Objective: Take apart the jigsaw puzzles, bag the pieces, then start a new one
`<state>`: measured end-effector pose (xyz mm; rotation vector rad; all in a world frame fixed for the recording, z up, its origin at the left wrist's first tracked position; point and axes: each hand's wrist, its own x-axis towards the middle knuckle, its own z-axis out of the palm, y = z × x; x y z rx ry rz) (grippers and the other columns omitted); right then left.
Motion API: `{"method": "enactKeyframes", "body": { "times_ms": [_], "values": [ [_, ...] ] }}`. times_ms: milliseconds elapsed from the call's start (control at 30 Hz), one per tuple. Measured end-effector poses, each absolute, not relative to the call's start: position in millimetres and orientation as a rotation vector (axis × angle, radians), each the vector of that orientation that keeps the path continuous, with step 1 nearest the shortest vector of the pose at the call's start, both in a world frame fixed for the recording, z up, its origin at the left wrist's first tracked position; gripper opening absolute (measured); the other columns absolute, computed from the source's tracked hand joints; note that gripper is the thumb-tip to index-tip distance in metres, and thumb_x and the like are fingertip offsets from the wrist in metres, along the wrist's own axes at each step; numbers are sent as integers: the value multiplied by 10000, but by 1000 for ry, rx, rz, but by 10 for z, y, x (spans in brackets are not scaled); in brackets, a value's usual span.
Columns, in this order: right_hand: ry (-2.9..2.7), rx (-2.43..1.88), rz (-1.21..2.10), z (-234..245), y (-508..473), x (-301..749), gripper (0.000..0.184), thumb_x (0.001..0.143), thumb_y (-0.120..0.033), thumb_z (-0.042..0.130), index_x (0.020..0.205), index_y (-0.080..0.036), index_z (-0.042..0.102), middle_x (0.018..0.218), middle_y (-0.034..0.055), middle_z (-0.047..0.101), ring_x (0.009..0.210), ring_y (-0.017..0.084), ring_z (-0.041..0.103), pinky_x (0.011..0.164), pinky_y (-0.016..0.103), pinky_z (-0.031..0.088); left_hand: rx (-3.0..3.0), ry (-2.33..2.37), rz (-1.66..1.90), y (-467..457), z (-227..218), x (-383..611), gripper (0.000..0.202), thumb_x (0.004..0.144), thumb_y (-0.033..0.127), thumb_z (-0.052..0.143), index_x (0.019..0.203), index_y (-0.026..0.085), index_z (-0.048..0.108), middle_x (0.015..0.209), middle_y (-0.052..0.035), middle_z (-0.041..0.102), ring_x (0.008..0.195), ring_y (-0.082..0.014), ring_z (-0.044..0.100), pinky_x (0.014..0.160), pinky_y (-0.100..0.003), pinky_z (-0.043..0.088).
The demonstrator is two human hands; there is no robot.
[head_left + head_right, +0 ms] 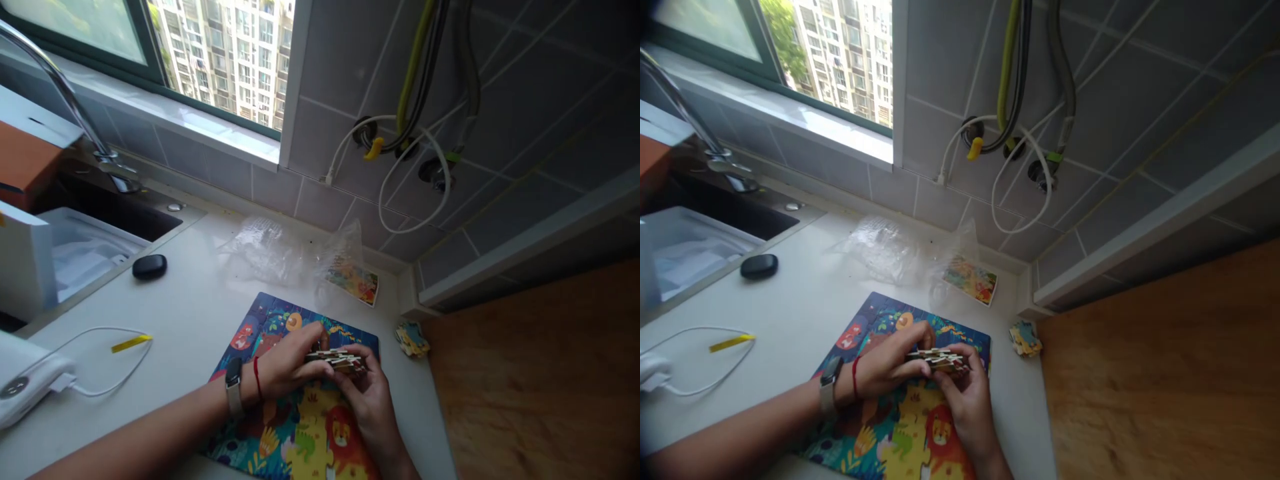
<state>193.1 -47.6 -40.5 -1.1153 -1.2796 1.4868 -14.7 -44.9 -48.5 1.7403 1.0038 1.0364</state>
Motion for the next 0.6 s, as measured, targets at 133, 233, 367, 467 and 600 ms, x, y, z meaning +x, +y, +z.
{"method": "enactKeyframes", "body": {
  "times_ms": [133,233,367,467,600],
  "values": [
    [-1201,-1157,1531,-356,-498,1963,431,731,-356,933,1087,-239,718,1038,59,794,929,233,748,828,325,610,1802,1056,1018,-472,-426,-166,543,1004,718,433,982,191,561,926,-37,615,802,-185,547,731,-312,440],
    [-950,-1120,1600,-310,-447,2008,449,754,-344,917,1141,-270,701,1049,23,781,853,194,735,721,298,614,1669,1113,1167,-480,-395,-158,442,1066,590,410,1178,194,573,1069,-68,678,970,-216,631,866,-350,499],
    [-732,-1042,1568,-269,-341,2070,386,750,-325,913,1077,-261,717,1034,4,782,901,160,728,828,287,597,1704,1179,1126,-498,-395,-122,356,1063,475,492,1279,204,573,1123,-76,705,1034,-220,661,915,-369,535],
    [-670,-1054,1545,-265,-294,2092,381,727,-338,918,1046,-256,725,1038,4,789,917,164,726,859,307,590,1944,1158,1035,-515,-389,-108,363,1053,456,521,1307,205,585,1214,-102,677,1114,-239,639,996,-408,527],
    [-651,-1058,1539,-282,-284,2084,394,711,-330,923,1043,-261,724,1022,-8,792,915,167,727,850,315,591,2239,1031,840,-541,-368,-103,397,1025,533,556,1231,210,660,1281,-117,655,1201,-282,612,1077,-450,482]
  ]
}}
